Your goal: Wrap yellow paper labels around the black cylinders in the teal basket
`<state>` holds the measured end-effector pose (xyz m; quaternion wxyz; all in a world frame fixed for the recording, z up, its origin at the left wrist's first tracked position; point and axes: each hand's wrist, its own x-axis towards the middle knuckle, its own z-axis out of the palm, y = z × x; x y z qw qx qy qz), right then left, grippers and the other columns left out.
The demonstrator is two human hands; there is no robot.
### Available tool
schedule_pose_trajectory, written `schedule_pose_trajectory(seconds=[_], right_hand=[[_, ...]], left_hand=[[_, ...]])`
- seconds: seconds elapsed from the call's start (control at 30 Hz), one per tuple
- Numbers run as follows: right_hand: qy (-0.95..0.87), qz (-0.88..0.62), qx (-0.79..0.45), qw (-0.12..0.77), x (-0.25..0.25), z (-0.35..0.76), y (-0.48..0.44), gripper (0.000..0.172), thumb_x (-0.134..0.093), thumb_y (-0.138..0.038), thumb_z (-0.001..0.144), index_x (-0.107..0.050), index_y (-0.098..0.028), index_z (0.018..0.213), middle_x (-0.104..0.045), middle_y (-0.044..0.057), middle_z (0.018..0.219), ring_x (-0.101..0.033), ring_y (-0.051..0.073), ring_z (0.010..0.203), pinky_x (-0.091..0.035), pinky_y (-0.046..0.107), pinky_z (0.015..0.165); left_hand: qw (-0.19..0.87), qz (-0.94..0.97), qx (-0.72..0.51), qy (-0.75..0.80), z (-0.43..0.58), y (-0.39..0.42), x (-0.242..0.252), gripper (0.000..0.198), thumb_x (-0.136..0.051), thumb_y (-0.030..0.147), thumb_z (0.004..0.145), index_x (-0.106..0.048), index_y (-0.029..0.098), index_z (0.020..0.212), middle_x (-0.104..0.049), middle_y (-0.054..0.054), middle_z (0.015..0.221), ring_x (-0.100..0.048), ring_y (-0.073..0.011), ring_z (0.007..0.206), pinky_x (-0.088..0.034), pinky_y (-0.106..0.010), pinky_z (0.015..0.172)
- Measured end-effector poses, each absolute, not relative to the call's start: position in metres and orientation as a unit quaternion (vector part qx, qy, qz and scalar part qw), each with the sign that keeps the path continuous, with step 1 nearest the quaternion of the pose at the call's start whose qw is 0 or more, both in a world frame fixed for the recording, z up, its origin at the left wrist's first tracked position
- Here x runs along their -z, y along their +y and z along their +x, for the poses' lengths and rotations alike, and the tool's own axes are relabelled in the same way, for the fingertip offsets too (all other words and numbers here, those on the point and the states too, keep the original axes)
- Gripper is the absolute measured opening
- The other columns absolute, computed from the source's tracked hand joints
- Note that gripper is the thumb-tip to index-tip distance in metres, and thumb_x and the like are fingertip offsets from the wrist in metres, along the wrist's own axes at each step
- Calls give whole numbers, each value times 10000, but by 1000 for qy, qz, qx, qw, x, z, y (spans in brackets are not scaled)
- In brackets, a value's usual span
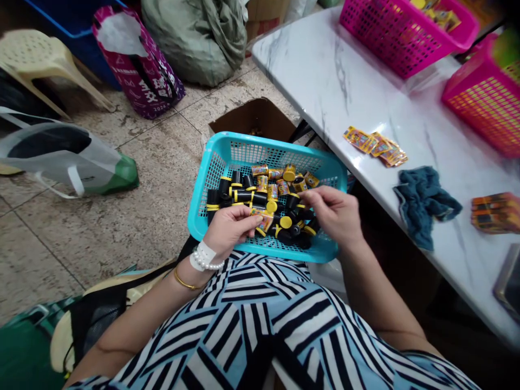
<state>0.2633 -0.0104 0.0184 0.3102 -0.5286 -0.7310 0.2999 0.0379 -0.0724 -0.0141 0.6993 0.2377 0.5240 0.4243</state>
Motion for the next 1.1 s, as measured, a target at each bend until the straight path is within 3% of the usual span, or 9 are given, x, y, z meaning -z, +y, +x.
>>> schedule_pose_trajectory(seconds=[0.07,0.17,0.27,0.4,0.5,0.73,0.87,1.1], right_hand=[[-768,-532,-211,288,-20,276,-3,204,-613,-367,901,-751,-218,881,-733,47,816,-664,193,753,-520,333,721],[-864,-453,-176,130,-15,279,-6,197,-618,-294,883,-736,-235,1030,-730,70,963,-657,219,895,-518,347,794],[-907,-400,-131,-24,-4,264,-17,244,-610,-234,866,-718,-238,1085,-709,90,1018,-623,231,927,-497,320,733],[-899,-418,-100,-81,6,249,-21,235,-590,-202,843,-701,-200,1051,-699,94,945,-627,226,869,-462,292,651],[-878,-463,-116,-35,-1,256,-17,233,-586,-214,826,-687,-169,1031,-694,102,957,-642,202,769,-462,288,613],[-663,-478,-472,332,-25,261,-29,209,-672,-311,831,-681,-225,1021,-715,25,806,-679,165,670,-575,302,636],[-587,-469,-557,354,-15,242,-34,226,-733,-356,786,-699,-228,970,-727,16,789,-687,168,665,-601,328,665],[-578,-495,-544,353,-11,238,-30,216,-739,-323,781,-700,-226,970,-713,6,772,-675,156,673,-599,319,689]], left_hand=[[722,200,-428,506,35,-69,17,219,-822,313,660,-685,141,664,-574,7,502,-347,-23,365,-130,-170,351],[737,161,-441,486,32,-64,20,247,-832,314,644,-717,128,760,-650,-21,644,-417,-23,405,-130,-158,336],[743,134,-448,479,33,-61,20,297,-843,305,636,-734,107,829,-677,-35,749,-429,-7,439,-161,-134,340],[749,100,-455,472,32,-59,21,291,-860,262,616,-718,75,788,-642,-22,706,-412,2,461,-185,-110,358],[753,79,-459,465,30,-58,23,284,-851,244,632,-714,70,809,-635,-22,705,-423,-1,460,-200,-106,359],[773,43,-462,433,36,-55,24,182,-806,161,680,-695,76,795,-607,-3,687,-428,1,451,-236,-97,357],[801,32,-447,397,41,-55,24,170,-788,157,701,-701,76,823,-600,1,676,-404,5,443,-232,-91,353],[802,22,-467,373,39,-57,27,205,-800,175,684,-692,71,824,-606,1,704,-407,5,434,-221,-99,340]])
